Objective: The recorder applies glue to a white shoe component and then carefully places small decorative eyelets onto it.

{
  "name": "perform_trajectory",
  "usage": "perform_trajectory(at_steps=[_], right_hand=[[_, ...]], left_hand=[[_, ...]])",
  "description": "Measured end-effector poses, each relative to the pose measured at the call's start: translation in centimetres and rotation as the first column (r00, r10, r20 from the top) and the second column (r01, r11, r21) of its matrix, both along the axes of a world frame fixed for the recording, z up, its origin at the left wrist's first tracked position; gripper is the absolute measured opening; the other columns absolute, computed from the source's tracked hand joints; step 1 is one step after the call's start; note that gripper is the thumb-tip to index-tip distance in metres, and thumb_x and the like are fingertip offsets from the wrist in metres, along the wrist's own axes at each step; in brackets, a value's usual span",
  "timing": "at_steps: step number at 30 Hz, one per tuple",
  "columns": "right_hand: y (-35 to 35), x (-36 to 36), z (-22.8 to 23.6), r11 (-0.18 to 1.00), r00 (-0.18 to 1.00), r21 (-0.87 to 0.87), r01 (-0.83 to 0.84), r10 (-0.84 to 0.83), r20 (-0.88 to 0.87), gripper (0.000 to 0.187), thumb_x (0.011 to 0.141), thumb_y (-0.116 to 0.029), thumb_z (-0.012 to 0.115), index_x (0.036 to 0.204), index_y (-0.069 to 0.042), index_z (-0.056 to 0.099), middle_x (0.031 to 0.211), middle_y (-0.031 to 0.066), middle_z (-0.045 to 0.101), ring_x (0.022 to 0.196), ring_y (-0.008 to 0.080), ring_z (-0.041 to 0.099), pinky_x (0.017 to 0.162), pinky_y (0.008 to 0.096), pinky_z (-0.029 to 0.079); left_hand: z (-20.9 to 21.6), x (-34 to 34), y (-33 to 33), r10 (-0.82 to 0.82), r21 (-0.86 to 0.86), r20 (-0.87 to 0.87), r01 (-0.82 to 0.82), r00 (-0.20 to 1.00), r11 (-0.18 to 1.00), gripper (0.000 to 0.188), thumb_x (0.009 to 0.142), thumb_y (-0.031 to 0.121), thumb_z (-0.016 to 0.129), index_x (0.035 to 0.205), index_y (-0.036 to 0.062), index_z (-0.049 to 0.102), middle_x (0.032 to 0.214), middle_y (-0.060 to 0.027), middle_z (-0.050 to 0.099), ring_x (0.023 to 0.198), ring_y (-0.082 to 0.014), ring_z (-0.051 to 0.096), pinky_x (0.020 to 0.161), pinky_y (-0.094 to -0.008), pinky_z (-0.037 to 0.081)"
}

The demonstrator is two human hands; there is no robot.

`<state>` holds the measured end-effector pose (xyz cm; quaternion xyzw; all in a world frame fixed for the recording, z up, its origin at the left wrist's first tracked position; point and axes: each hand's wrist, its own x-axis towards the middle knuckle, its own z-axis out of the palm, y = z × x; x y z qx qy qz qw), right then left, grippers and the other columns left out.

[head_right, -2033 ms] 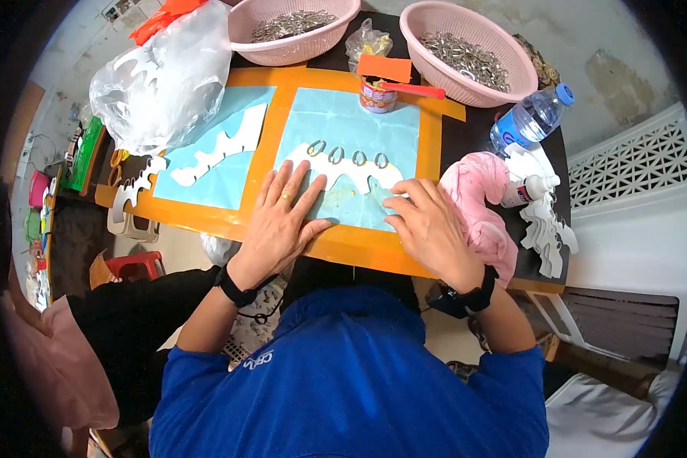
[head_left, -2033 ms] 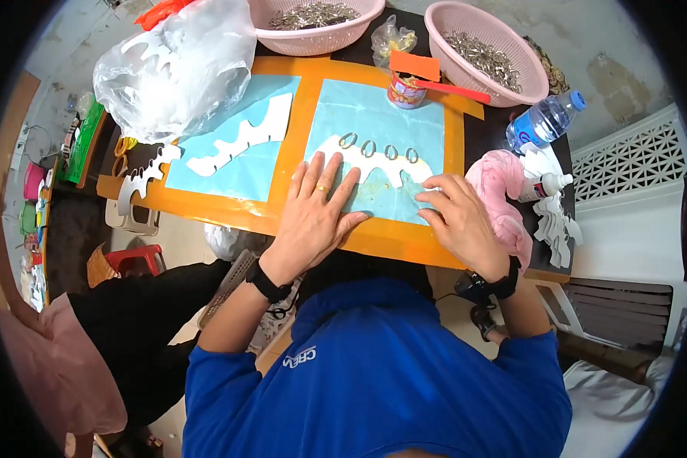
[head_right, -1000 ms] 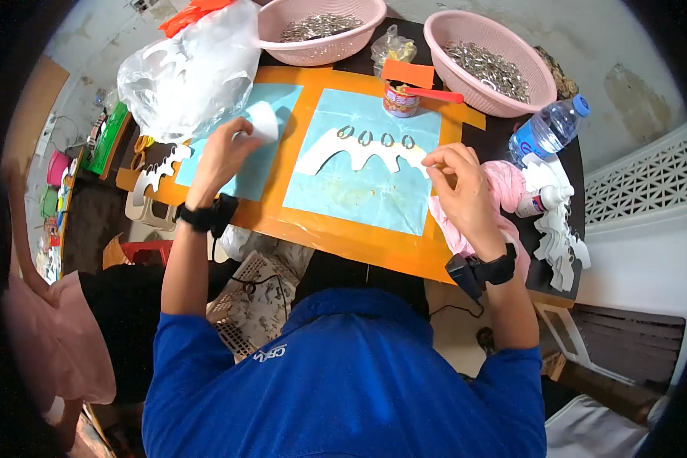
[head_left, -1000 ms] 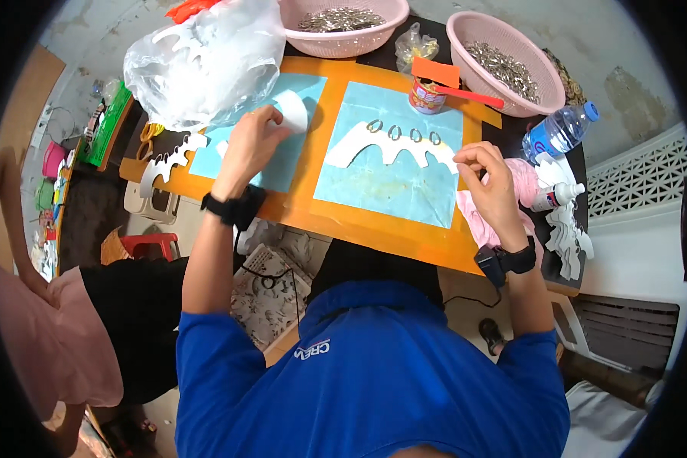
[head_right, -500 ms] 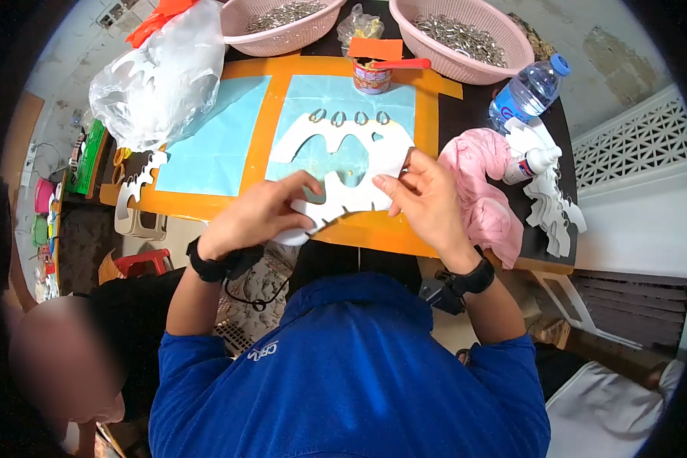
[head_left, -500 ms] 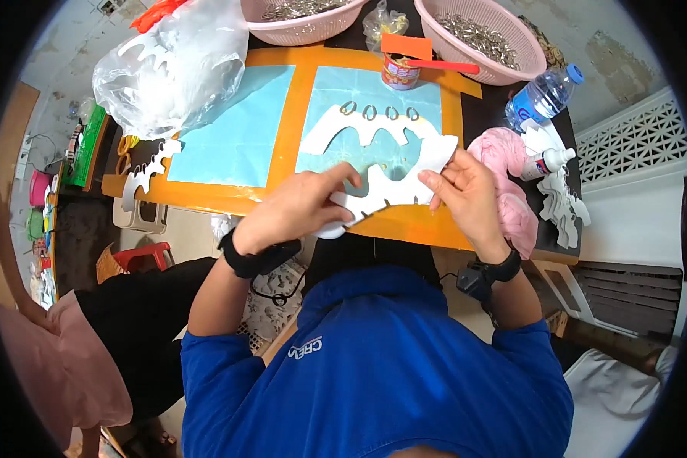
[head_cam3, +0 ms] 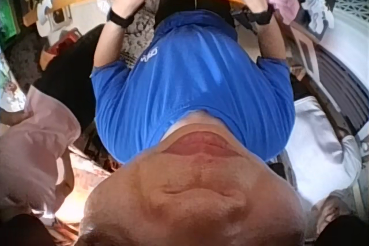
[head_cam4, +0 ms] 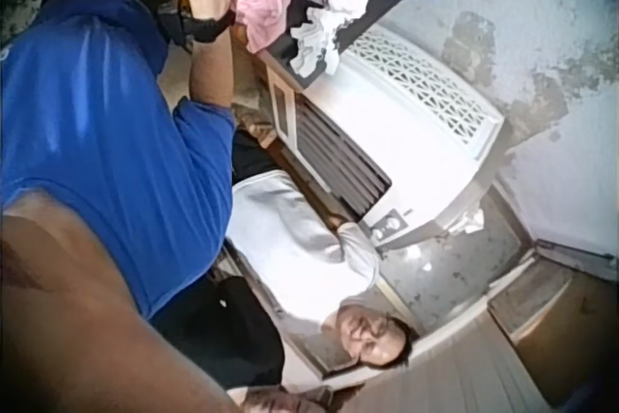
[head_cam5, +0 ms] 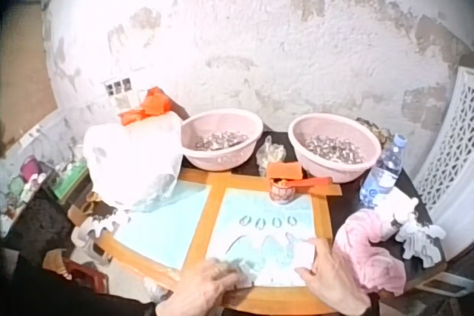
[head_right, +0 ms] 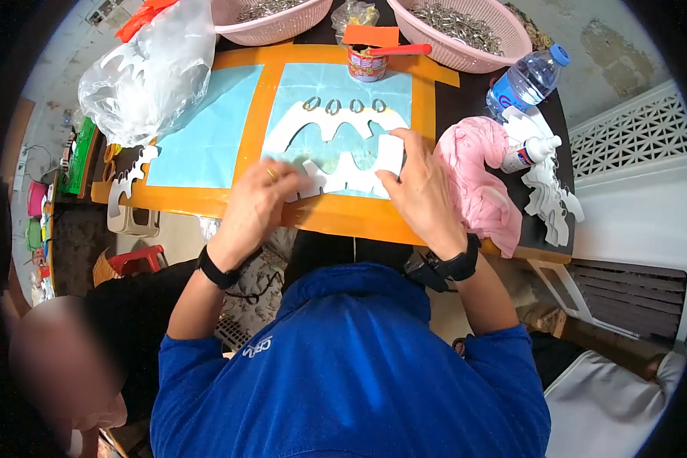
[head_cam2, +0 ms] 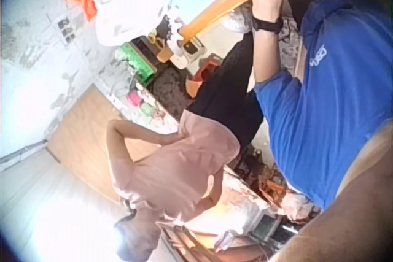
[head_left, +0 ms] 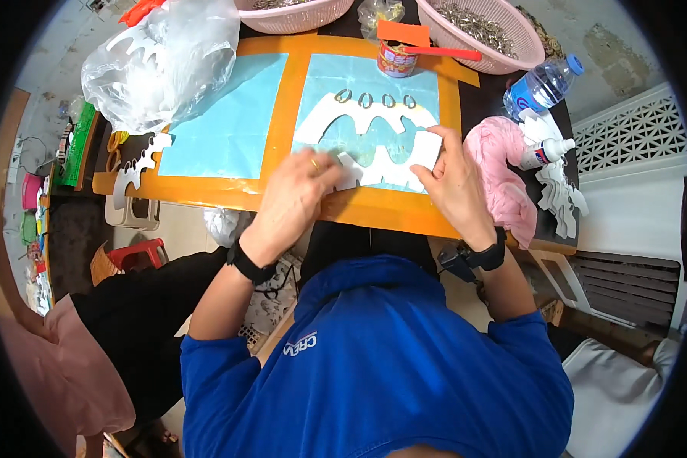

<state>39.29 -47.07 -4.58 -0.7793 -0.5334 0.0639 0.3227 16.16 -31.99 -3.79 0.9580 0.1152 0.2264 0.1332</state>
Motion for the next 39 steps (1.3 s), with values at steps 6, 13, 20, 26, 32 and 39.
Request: perform_trajectory(at_steps=[6, 13, 20, 26, 32, 39], right_hand=[[1.5, 2.9, 2.7, 0.945, 0.970, 0.321, 0.060, 0.021, -0.243, 0.091, 0.075, -0.003, 0.088, 0.151, -0.001, 0.036, 0.109, 0.0094, 0.056, 0.073, 0.0078, 0.051, 0.064, 0.0238, 0.047], [8.5, 7.7, 6.3, 0.883, 0.935, 0.436, -0.175, 0.287, -0.207, 0.041, 0.089, -0.014, 0.079, 0.126, -0.005, 0.067, 0.097, 0.0051, 0.071, 0.076, 0.0090, 0.058, 0.072, 0.0263, 0.050], [10.8, 8.4, 7.1, 0.925, 0.975, 0.344, -0.163, 0.205, -0.089, 0.020, 0.097, -0.019, 0.070, 0.102, 0.001, 0.073, 0.097, 0.0129, 0.074, 0.084, 0.0195, 0.068, 0.077, 0.0338, 0.053], [12.1, 10.4, 7.7, 0.978, 0.983, 0.207, -0.003, 0.042, -0.181, 0.037, 0.098, -0.032, 0.070, 0.089, 0.004, 0.072, 0.075, 0.0114, 0.070, 0.066, 0.0178, 0.068, 0.063, 0.0325, 0.053], [12.9, 12.0, 5.8, 0.913, 0.845, 0.370, 0.171, 0.057, -0.532, 0.040, 0.100, -0.033, 0.068, 0.090, 0.006, 0.071, 0.072, 0.0085, 0.068, 0.059, 0.0116, 0.064, 0.055, 0.0263, 0.054], [9.9, 12.1, 5.1, 0.857, 0.779, 0.456, 0.240, 0.111, -0.618, 0.036, 0.103, -0.030, 0.063, 0.100, 0.005, 0.072, 0.081, 0.0087, 0.070, 0.065, 0.0114, 0.065, 0.060, 0.0245, 0.054]], left_hand=[[2.6, -1.1, -0.8, 0.078, -0.338, -0.044, -0.089, 0.996, 0.937, 0.035, 0.084, -0.005, 0.065, 0.119, 0.0031, 0.066, 0.113, -0.0130, 0.069, 0.101, -0.0305, 0.067, 0.086, -0.0373, 0.056], [8.4, 6.6, 6.9, 0.003, -0.184, 0.156, 0.026, 0.988, 0.983, 0.064, 0.080, 0.011, 0.080, 0.137, 0.0064, 0.052, 0.138, -0.0181, 0.057, 0.126, -0.0381, 0.052, 0.106, -0.0446, 0.045], [4.7, 16.6, 12.9, 0.049, 0.087, -0.007, -0.048, 0.999, 0.995, 0.071, 0.068, 0.033, 0.089, 0.134, 0.0178, 0.067, 0.138, -0.0091, 0.059, 0.130, -0.0369, 0.047, 0.108, -0.0498, 0.038], [4.2, 18.0, 12.4, 0.123, 0.100, -0.045, -0.118, 0.991, 0.988, 0.063, 0.067, 0.033, 0.089, 0.126, 0.0213, 0.072, 0.125, -0.0056, 0.063, 0.123, -0.0324, 0.048, 0.104, -0.0488, 0.037], [4.0, 17.9, 12.0, 0.143, 0.089, -0.022, -0.140, 0.990, 0.986, 0.057, 0.066, 0.029, 0.089, 0.121, 0.0239, 0.074, 0.123, -0.0035, 0.063, 0.122, -0.0311, 0.048, 0.103, -0.0484, 0.038], [3.3, 17.9, 12.0, 0.155, 0.074, 0.007, -0.155, 0.988, 0.985, 0.054, 0.066, 0.025, 0.087, 0.119, 0.0230, 0.074, 0.120, -0.0026, 0.063, 0.124, -0.0311, 0.049, 0.104, -0.0489, 0.038]])
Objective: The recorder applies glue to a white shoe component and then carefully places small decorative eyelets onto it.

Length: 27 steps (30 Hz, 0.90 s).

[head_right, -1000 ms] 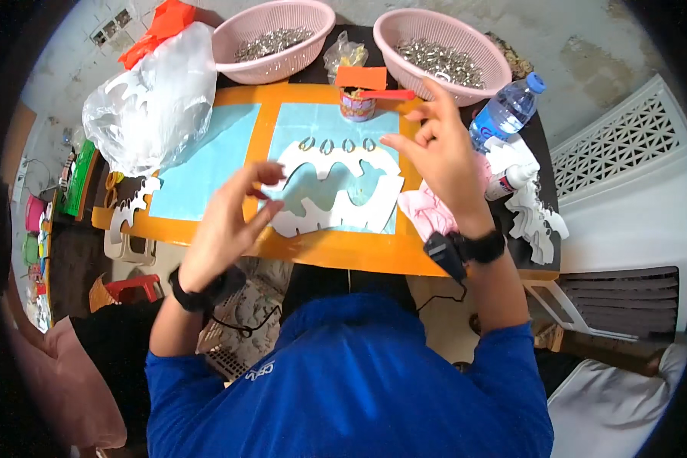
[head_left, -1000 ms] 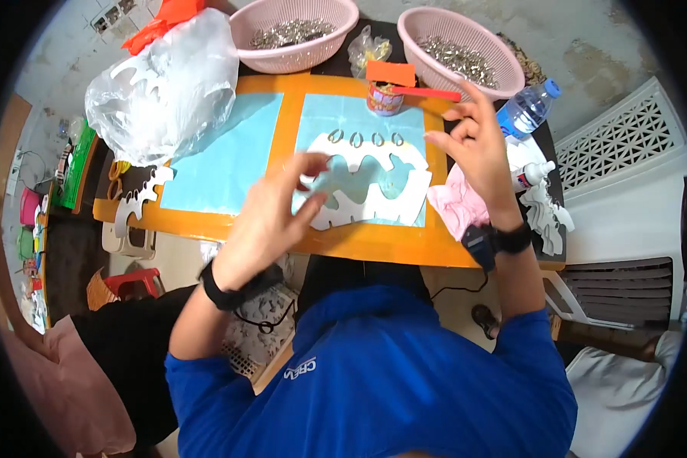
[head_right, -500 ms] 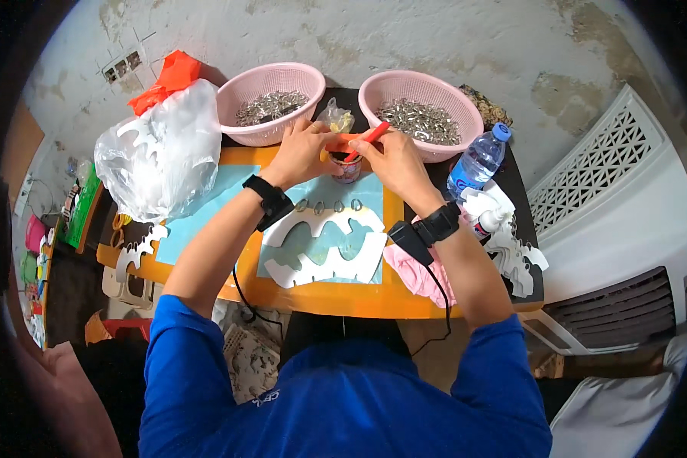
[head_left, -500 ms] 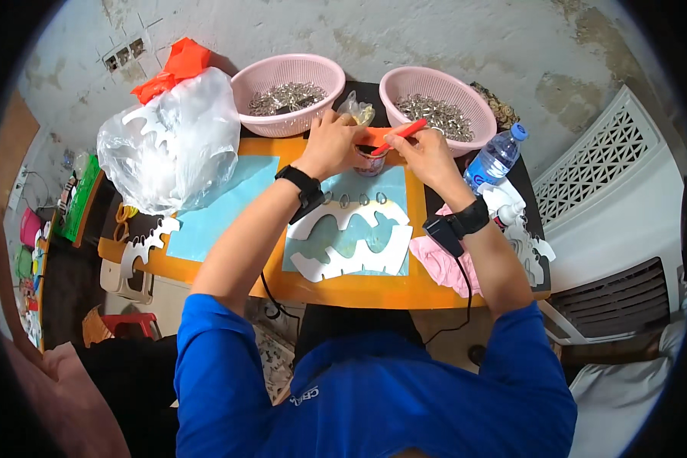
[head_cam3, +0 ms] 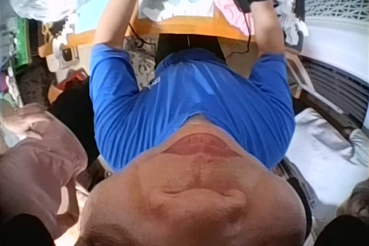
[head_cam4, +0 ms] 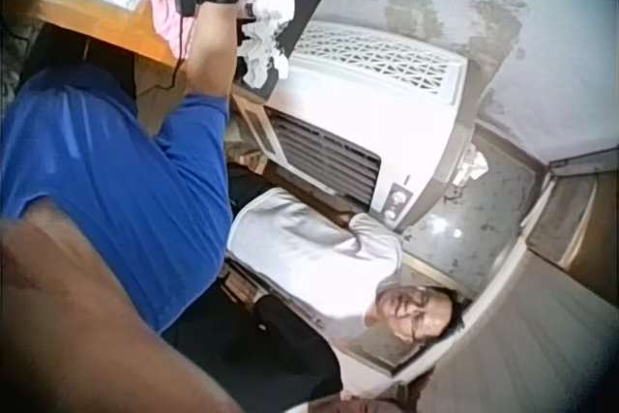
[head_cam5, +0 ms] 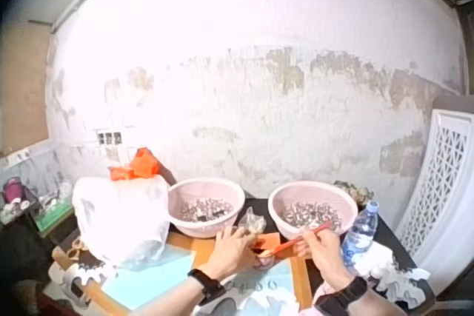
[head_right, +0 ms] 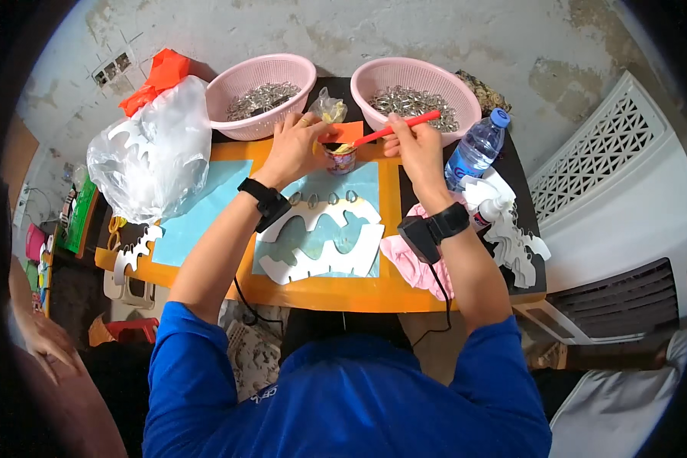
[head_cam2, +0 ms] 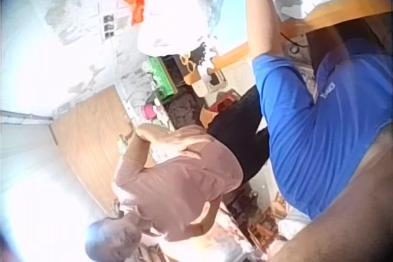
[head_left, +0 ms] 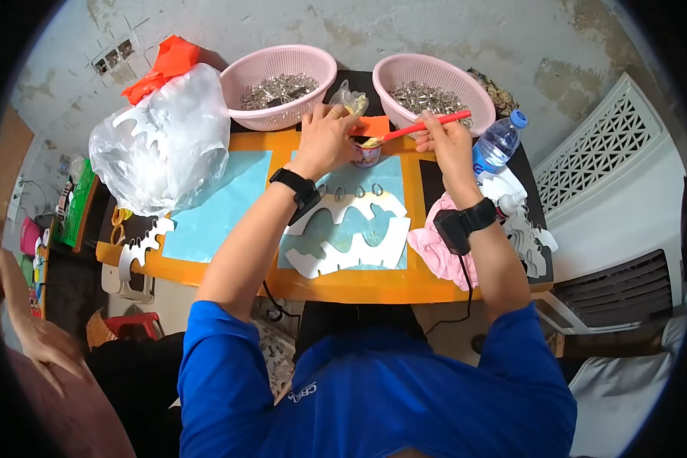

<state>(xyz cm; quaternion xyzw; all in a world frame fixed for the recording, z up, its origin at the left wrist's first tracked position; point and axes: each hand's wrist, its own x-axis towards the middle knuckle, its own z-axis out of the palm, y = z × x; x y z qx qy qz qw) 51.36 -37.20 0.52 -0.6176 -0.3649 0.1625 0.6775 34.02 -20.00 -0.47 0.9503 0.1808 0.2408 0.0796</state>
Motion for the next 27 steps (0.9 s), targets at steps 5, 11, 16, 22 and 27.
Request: perform_trajectory(at_steps=[5, 11, 16, 22, 27], right_hand=[[-1.6, -0.1, -0.6, 0.993, 0.990, 0.102, 0.062, -0.049, -0.129, 0.038, 0.103, -0.031, 0.064, 0.104, 0.006, 0.070, 0.083, 0.0091, 0.070, 0.067, 0.0115, 0.065, 0.063, 0.0237, 0.053], [-2.5, 0.6, -0.7, 0.985, 0.973, 0.163, 0.055, -0.017, -0.231, 0.037, 0.104, -0.032, 0.062, 0.105, 0.004, 0.069, 0.082, 0.0081, 0.067, 0.071, 0.0128, 0.064, 0.066, 0.0252, 0.053], [-3.4, 1.0, -0.4, 0.983, 0.947, 0.175, 0.056, 0.003, -0.322, 0.035, 0.104, -0.033, 0.062, 0.103, 0.002, 0.067, 0.080, 0.0072, 0.065, 0.071, 0.0136, 0.062, 0.068, 0.0269, 0.051], [-3.7, 1.1, -0.4, 0.981, 0.936, 0.146, 0.130, -0.073, -0.346, 0.034, 0.104, -0.032, 0.062, 0.100, 0.001, 0.067, 0.080, 0.0066, 0.065, 0.070, 0.0132, 0.062, 0.067, 0.0262, 0.051], [-3.8, 1.3, -0.4, 0.988, 0.964, 0.120, 0.099, -0.065, -0.259, 0.034, 0.104, -0.032, 0.063, 0.100, 0.001, 0.066, 0.079, 0.0059, 0.064, 0.070, 0.0128, 0.061, 0.066, 0.0253, 0.051]], left_hand=[[-0.5, 0.3, 0.5, -0.022, 0.022, 0.037, 0.021, 0.999, 1.000, 0.053, 0.067, 0.025, 0.087, 0.119, 0.0229, 0.074, 0.117, -0.0023, 0.063, 0.123, -0.0306, 0.050, 0.104, -0.0478, 0.038], [-0.3, 0.2, 0.5, -0.035, 0.002, 0.023, 0.035, 0.999, 0.999, 0.053, 0.068, 0.022, 0.085, 0.119, 0.0228, 0.074, 0.115, -0.0022, 0.063, 0.120, -0.0301, 0.052, 0.103, -0.0465, 0.039], [0.0, 0.3, 0.7, -0.041, -0.065, -0.023, 0.039, 0.999, 0.997, 0.054, 0.068, 0.019, 0.084, 0.121, 0.0226, 0.073, 0.115, -0.0019, 0.063, 0.119, -0.0301, 0.052, 0.103, -0.0466, 0.039], [0.5, 0.2, 1.0, -0.062, -0.139, -0.040, 0.056, 0.997, 0.989, 0.054, 0.067, 0.016, 0.083, 0.120, 0.0228, 0.073, 0.118, -0.0027, 0.063, 0.121, -0.0311, 0.051, 0.103, -0.0463, 0.037], [0.9, 0.1, 0.9, -0.066, -0.162, -0.089, 0.051, 0.994, 0.986, 0.057, 0.069, 0.013, 0.081, 0.124, 0.0222, 0.071, 0.125, -0.0042, 0.060, 0.124, -0.0317, 0.049, 0.104, -0.0493, 0.036]])
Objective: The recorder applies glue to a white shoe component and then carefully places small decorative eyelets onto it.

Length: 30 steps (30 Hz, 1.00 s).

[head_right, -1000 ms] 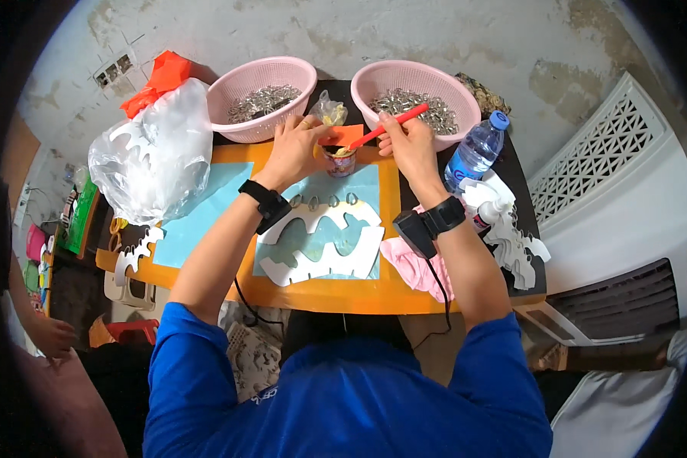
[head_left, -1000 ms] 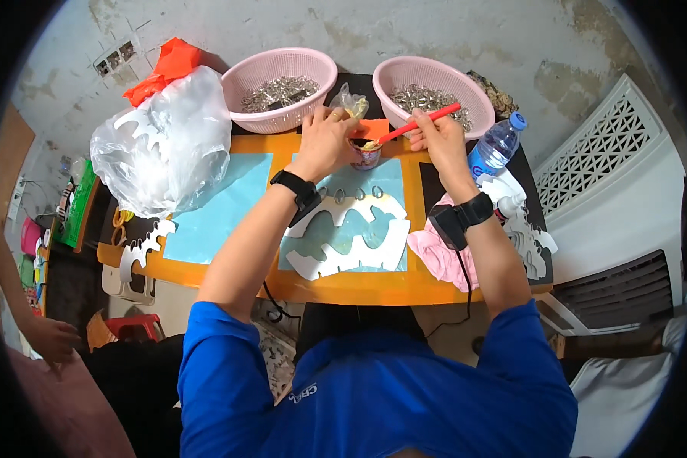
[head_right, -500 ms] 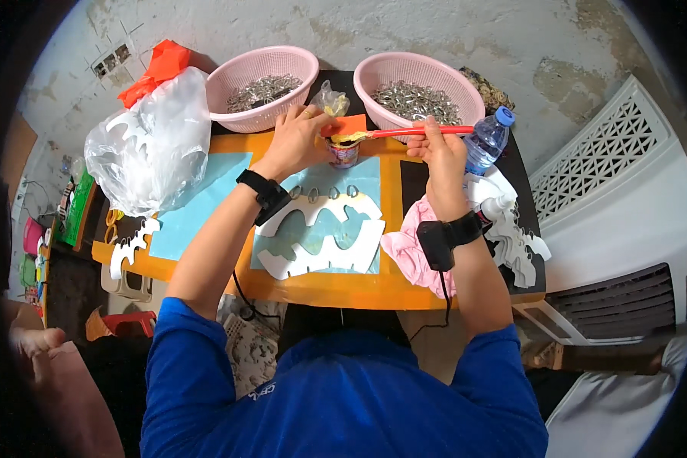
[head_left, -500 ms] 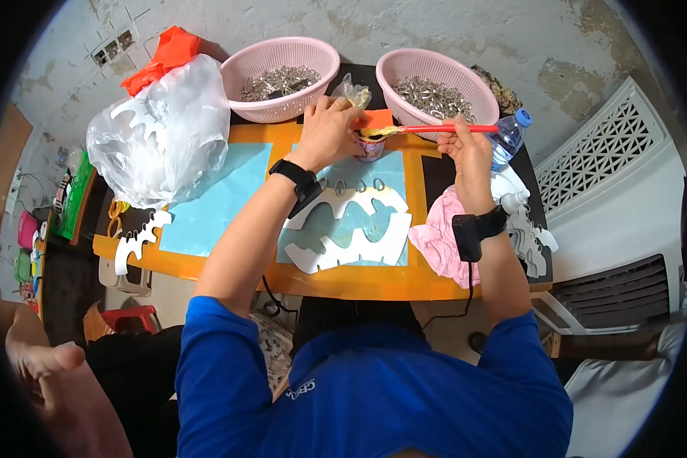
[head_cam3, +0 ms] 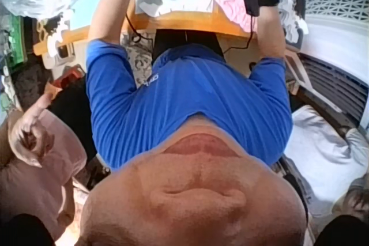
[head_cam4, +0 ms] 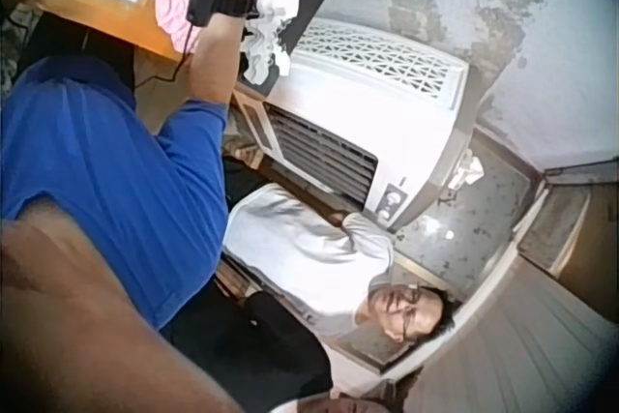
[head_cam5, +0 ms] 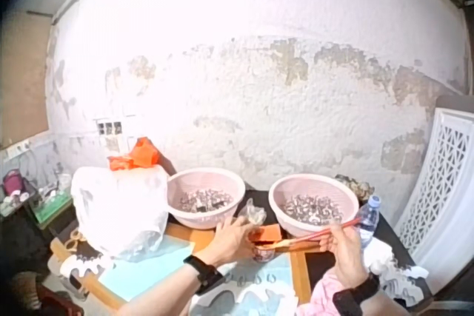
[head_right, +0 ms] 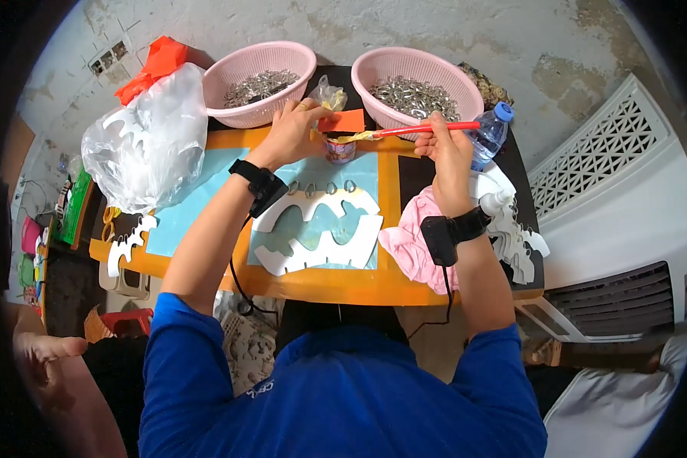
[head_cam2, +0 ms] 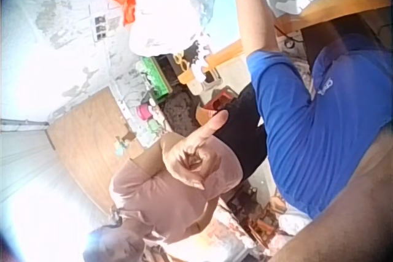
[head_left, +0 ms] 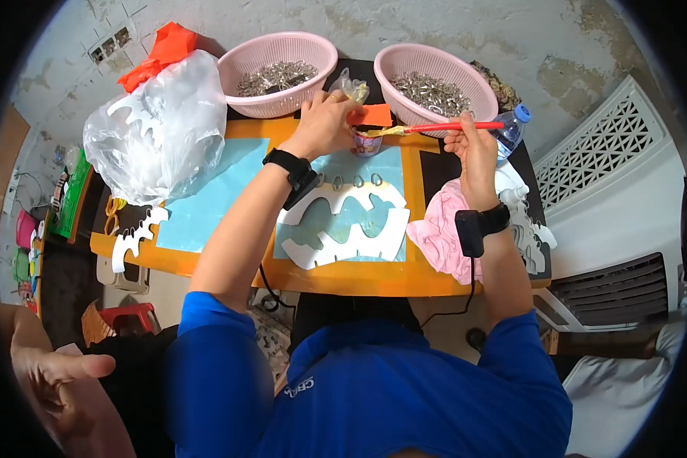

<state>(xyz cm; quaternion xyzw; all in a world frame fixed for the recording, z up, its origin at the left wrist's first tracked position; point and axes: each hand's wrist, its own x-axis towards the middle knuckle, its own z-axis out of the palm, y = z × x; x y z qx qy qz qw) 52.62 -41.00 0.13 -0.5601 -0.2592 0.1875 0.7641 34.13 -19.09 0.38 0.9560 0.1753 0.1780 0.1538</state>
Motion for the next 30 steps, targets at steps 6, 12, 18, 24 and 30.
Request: perform_trajectory(at_steps=[6, 12, 18, 24, 30], right_hand=[[-1.3, 0.0, 0.9, 0.995, 0.992, 0.042, -0.091, 0.094, -0.084, 0.033, 0.106, -0.030, 0.059, 0.103, 0.003, 0.066, 0.082, 0.0057, 0.063, 0.073, 0.0133, 0.060, 0.069, 0.0265, 0.049], [-2.6, -0.3, 3.9, 0.950, 0.967, 0.260, -0.171, 0.213, -0.142, 0.034, 0.108, -0.026, 0.055, 0.112, 0.006, 0.063, 0.090, 0.0083, 0.063, 0.083, 0.0144, 0.060, 0.076, 0.0262, 0.048], [-3.1, -1.5, 7.7, 0.906, 0.969, 0.396, -0.150, 0.215, -0.125, 0.032, 0.108, -0.024, 0.055, 0.118, 0.006, 0.062, 0.101, 0.0094, 0.066, 0.090, 0.0152, 0.062, 0.081, 0.0268, 0.051], [-3.5, -1.3, 8.4, 0.885, 0.965, 0.441, -0.149, 0.228, -0.130, 0.032, 0.106, -0.019, 0.056, 0.124, 0.007, 0.061, 0.112, 0.0121, 0.066, 0.099, 0.0180, 0.064, 0.092, 0.0301, 0.054], [-4.5, -2.7, 7.8, 0.868, 0.968, 0.461, -0.183, 0.241, -0.069, 0.035, 0.107, -0.015, 0.053, 0.130, 0.009, 0.056, 0.120, 0.0153, 0.064, 0.103, 0.0198, 0.064, 0.093, 0.0312, 0.054]], left_hand=[[-0.3, 0.1, 0.7, -0.035, -0.012, -0.013, 0.035, 0.999, 0.999, 0.053, 0.074, 0.010, 0.076, 0.126, 0.0210, 0.070, 0.129, -0.0060, 0.059, 0.129, -0.0328, 0.047, 0.107, -0.0535, 0.034], [0.8, 0.2, 0.8, -0.018, -0.021, -0.097, 0.016, 0.995, 1.000, 0.064, 0.073, -0.007, 0.057, 0.129, 0.0210, 0.069, 0.135, -0.0101, 0.058, 0.134, -0.0370, 0.044, 0.113, -0.0564, 0.030], [1.3, 0.6, 0.8, -0.021, 0.020, -0.118, 0.023, 0.993, 1.000, 0.067, 0.070, -0.010, 0.053, 0.126, 0.0203, 0.070, 0.131, -0.0099, 0.062, 0.130, -0.0367, 0.046, 0.111, -0.0514, 0.032], [0.4, 0.9, 0.6, -0.081, 0.304, 0.073, 0.055, 0.994, 0.951, 0.051, 0.074, -0.006, 0.058, 0.122, 0.0134, 0.060, 0.112, -0.0084, 0.069, 0.120, -0.0351, 0.052, 0.102, -0.0481, 0.037], [-0.2, 2.4, 1.3, 0.000, 0.261, 0.079, -0.020, 0.997, 0.965, 0.048, 0.080, 0.000, 0.059, 0.126, 0.0072, 0.048, 0.102, -0.0104, 0.068, 0.112, -0.0343, 0.055, 0.097, -0.0476, 0.038]])
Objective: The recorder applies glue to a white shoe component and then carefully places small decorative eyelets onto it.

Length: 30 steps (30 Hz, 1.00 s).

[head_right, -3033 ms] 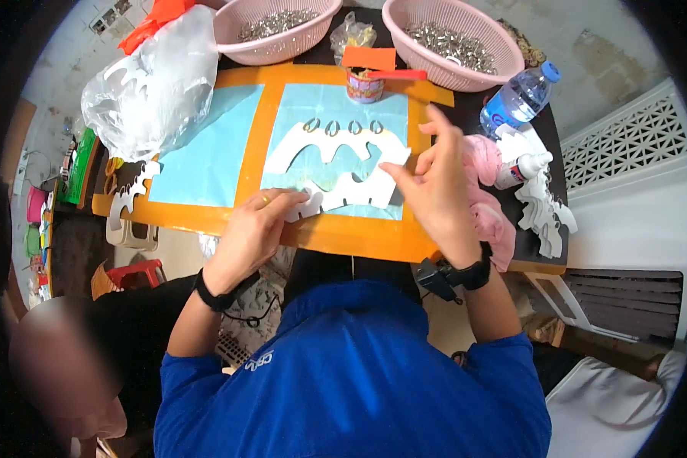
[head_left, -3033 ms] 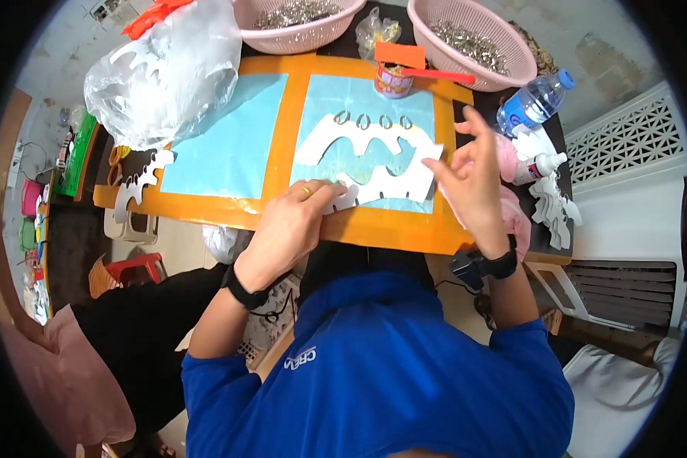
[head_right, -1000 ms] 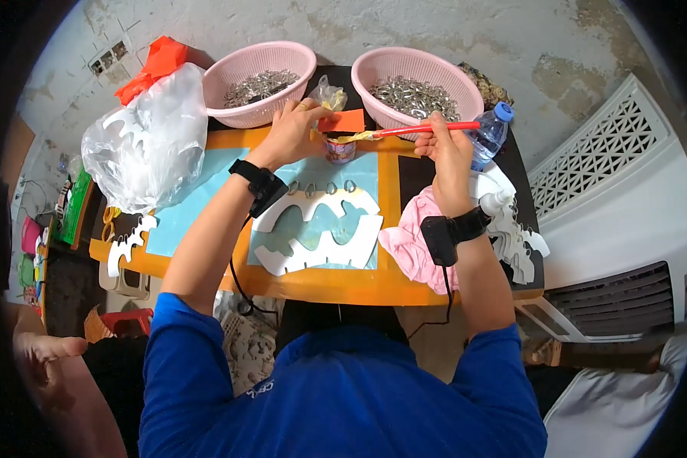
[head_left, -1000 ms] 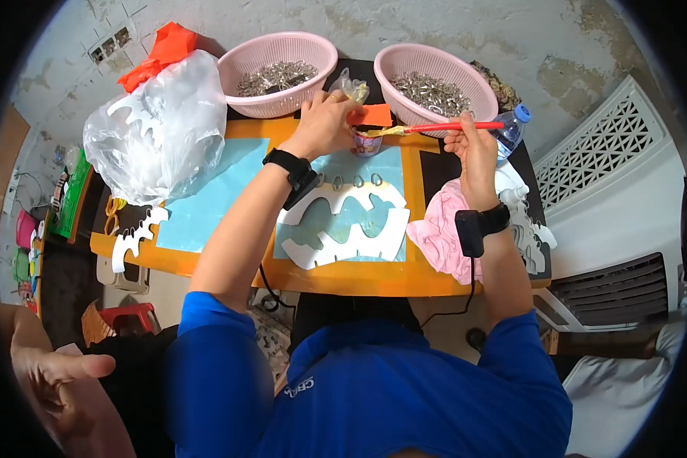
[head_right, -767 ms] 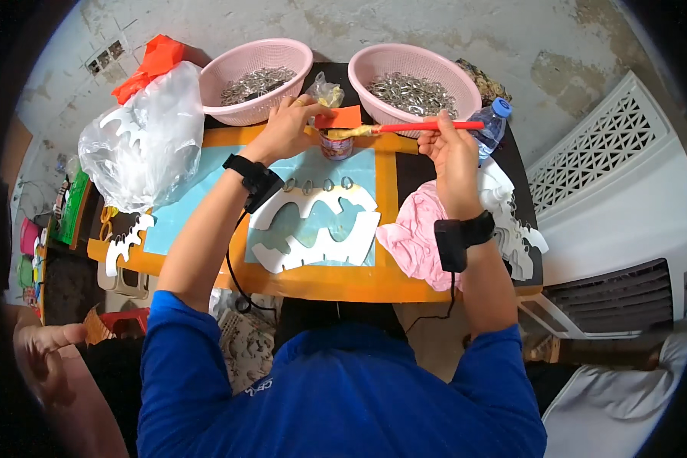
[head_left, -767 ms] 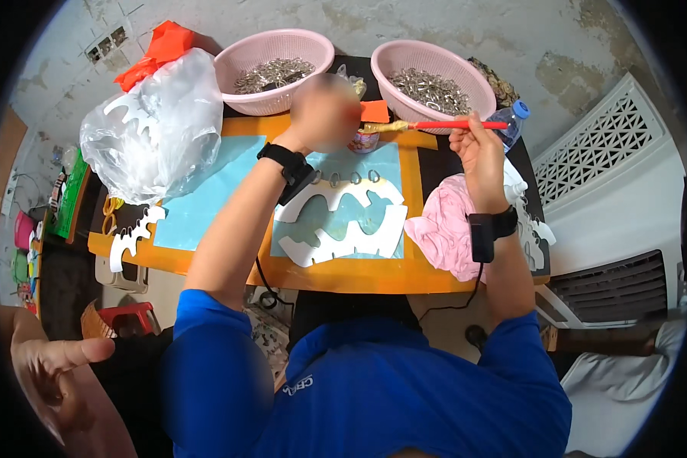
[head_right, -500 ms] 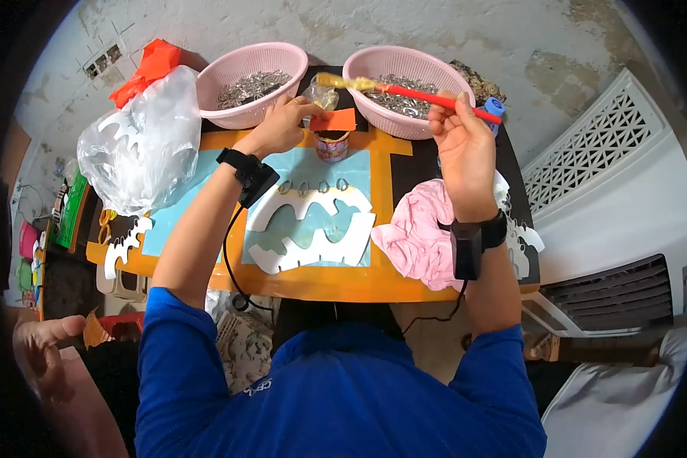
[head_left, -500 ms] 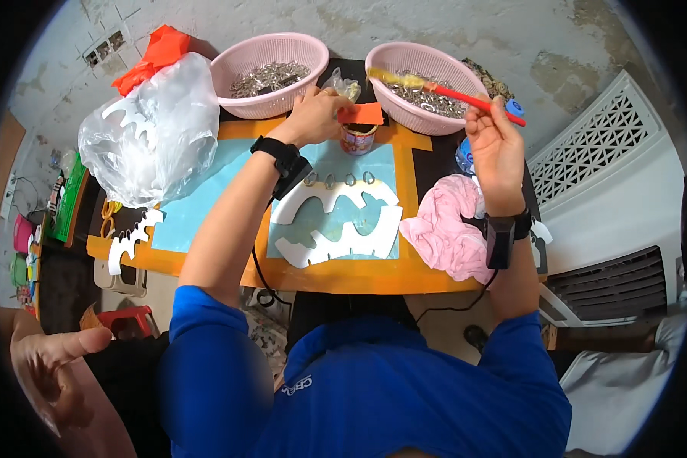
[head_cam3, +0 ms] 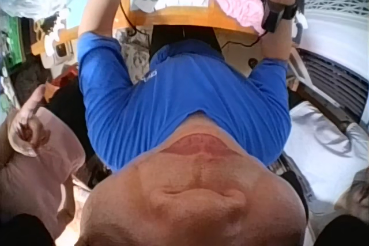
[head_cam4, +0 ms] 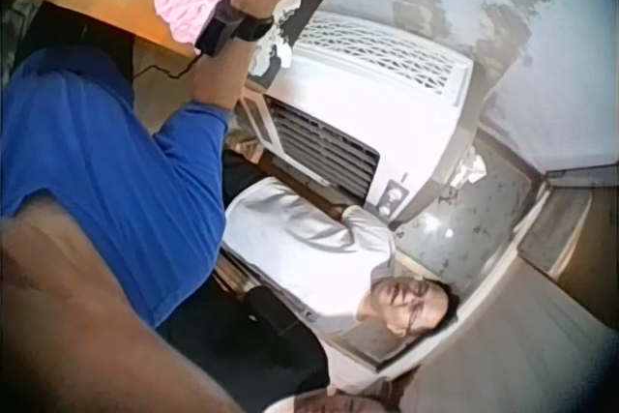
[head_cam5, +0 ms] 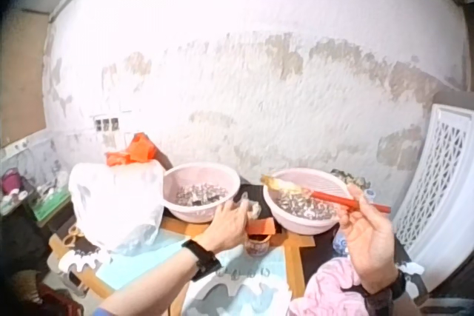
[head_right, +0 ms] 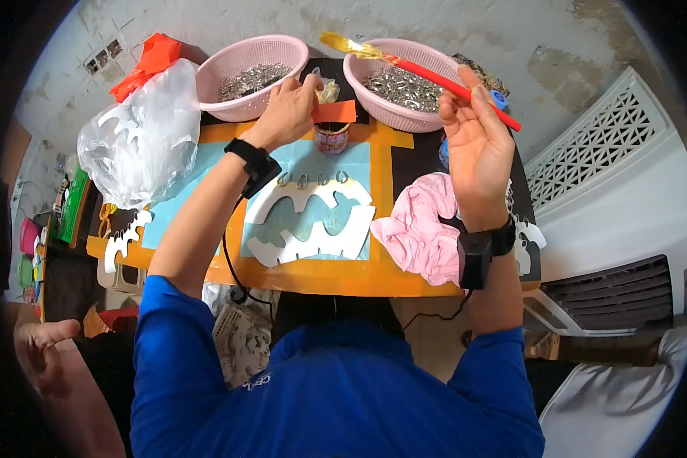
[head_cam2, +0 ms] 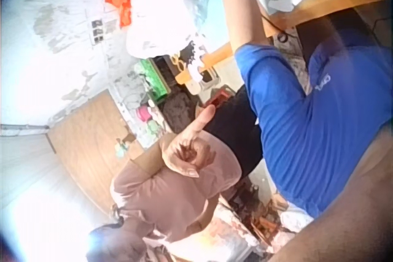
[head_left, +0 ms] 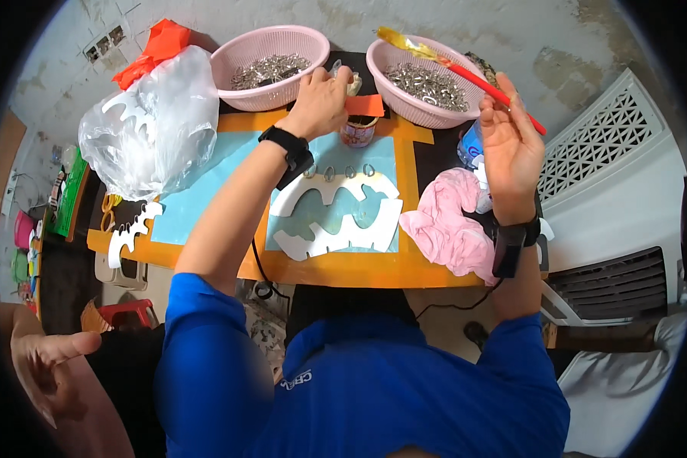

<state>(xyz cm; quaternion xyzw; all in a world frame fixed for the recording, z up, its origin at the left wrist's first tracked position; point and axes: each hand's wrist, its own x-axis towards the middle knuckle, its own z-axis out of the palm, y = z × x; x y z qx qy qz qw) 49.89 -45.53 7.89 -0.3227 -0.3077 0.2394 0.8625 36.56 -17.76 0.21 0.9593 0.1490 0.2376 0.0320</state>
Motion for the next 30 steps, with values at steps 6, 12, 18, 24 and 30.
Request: perform_trajectory(at_steps=[6, 12, 18, 24, 30], right_hand=[[-1.8, 0.5, -2.2, 0.996, 0.995, 0.021, -0.092, 0.093, -0.033, 0.033, 0.106, -0.013, 0.050, 0.128, 0.011, 0.055, 0.119, 0.0185, 0.063, 0.105, 0.0241, 0.064, 0.094, 0.0337, 0.053], [-3.6, -2.0, -4.2, 0.976, 0.998, -0.207, -0.069, 0.067, -0.020, 0.028, 0.108, -0.013, 0.048, 0.121, 0.010, 0.057, 0.111, 0.0173, 0.063, 0.101, 0.0221, 0.064, 0.092, 0.0328, 0.052], [-4.5, -6.2, -5.6, 0.887, 0.941, -0.433, -0.159, 0.268, 0.205, 0.024, 0.104, -0.013, 0.053, 0.116, 0.008, 0.058, 0.110, 0.0167, 0.065, 0.100, 0.0195, 0.066, 0.091, 0.0309, 0.054], [-2.7, -7.7, -7.8, 0.869, 0.721, -0.439, -0.228, 0.453, 0.525, 0.016, 0.097, -0.002, 0.064, 0.109, 0.008, 0.064, 0.112, 0.0179, 0.066, 0.103, 0.0214, 0.066, 0.093, 0.0344, 0.055], [-2.3, -8.1, -7.3, 0.885, 0.595, -0.442, -0.148, 0.436, 0.675, 0.015, 0.090, 0.006, 0.067, 0.105, 0.004, 0.069, 0.111, 0.0172, 0.068, 0.106, 0.0247, 0.066, 0.095, 0.0358, 0.052]], left_hand=[[-0.5, 0.8, 1.4, -0.028, -0.334, 0.165, 0.083, 0.986, 0.939, 0.031, 0.080, -0.003, 0.052, 0.107, -0.0010, 0.066, 0.096, -0.0176, 0.070, 0.092, -0.0329, 0.066, 0.086, -0.0407, 0.053], [1.0, -5.9, 0.5, -0.052, -0.498, 0.253, 0.176, 0.966, 0.849, 0.031, 0.086, 0.000, 0.056, 0.117, -0.0015, 0.064, 0.105, -0.0096, 0.066, 0.099, -0.0173, 0.061, 0.090, -0.0295, 0.048], [-0.9, -21.5, -10.3, 0.047, -0.452, 0.095, 0.001, 0.994, 0.892, 0.026, 0.084, -0.002, 0.068, 0.109, 0.0064, 0.068, 0.109, -0.0071, 0.068, 0.106, -0.0285, 0.057, 0.099, -0.0387, 0.044], [-5.9, -24.7, -14.0, 0.164, -0.401, 0.204, -0.071, 0.965, 0.913, 0.024, 0.085, -0.004, 0.065, 0.103, 0.0087, 0.074, 0.106, -0.0043, 0.067, 0.107, -0.0287, 0.055, 0.096, -0.0394, 0.043], [-6.8, -24.3, -13.5, 0.069, -0.224, 0.165, -0.031, 0.984, 0.974, 0.033, 0.079, -0.003, 0.065, 0.105, 0.0139, 0.076, 0.108, 0.0001, 0.068, 0.109, -0.0270, 0.056, 0.098, -0.0414, 0.041]])
